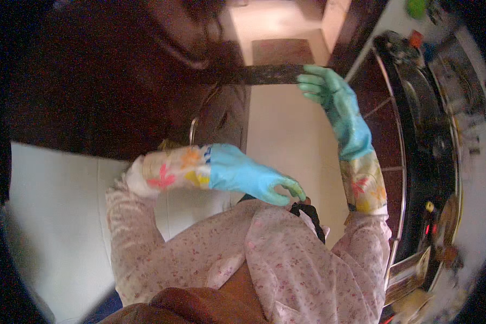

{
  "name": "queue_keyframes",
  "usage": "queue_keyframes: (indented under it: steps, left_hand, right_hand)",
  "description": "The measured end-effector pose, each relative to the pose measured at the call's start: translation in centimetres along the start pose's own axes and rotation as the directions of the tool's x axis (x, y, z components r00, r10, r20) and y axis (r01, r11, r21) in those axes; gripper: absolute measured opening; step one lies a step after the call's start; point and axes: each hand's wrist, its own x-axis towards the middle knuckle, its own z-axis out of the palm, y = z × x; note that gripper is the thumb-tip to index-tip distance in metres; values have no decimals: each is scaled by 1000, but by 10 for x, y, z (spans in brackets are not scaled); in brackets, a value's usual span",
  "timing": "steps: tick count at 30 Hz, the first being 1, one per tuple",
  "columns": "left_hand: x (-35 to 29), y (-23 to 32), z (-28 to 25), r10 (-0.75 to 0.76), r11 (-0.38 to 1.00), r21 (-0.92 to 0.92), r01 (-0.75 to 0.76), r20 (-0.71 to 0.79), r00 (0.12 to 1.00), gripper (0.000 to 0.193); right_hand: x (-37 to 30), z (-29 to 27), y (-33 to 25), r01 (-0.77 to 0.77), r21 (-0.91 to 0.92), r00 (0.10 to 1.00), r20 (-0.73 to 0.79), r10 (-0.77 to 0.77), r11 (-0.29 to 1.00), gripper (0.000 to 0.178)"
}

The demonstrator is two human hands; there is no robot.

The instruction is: The person wipes a kitchen countertop with a cloth while wearing gloves, then moves a basket and other items to clear the surface. The person continues to wipe the counter and adjust items in the cluttered kitchen area.

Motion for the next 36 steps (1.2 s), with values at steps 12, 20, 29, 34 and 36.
queue_keyframes:
  steps: [12, 20, 29, 34, 36]
  left_hand:
    - [20, -17, 9, 149, 980, 130, -149, 8, 989, 48]
    - [62, -9, 32, 251, 967, -44, -250, 0, 968, 49]
    - [68, 22, 20, 235, 972, -6, -235, 65, 970, 47]
    - [86, 17, 24, 250, 966, 66, -251, 26, 968, 46]
    - [106, 32, 13, 433, 901, -19, -434, -49, 900, 46]
  right_hand:
    - [-43, -21, -11, 162, 11, 986, -43, -162, 987, 58]
    - [-87, -54, -8, 147, -53, 984, -92, -151, 988, 61]
    - [-102, -68, -16, 140, -78, 984, -101, -148, 987, 65]
    - [-103, -51, -24, 142, -74, 988, -52, -146, 987, 62]
    - [-110, -55, -34, 113, -179, 988, -87, -130, 977, 81]
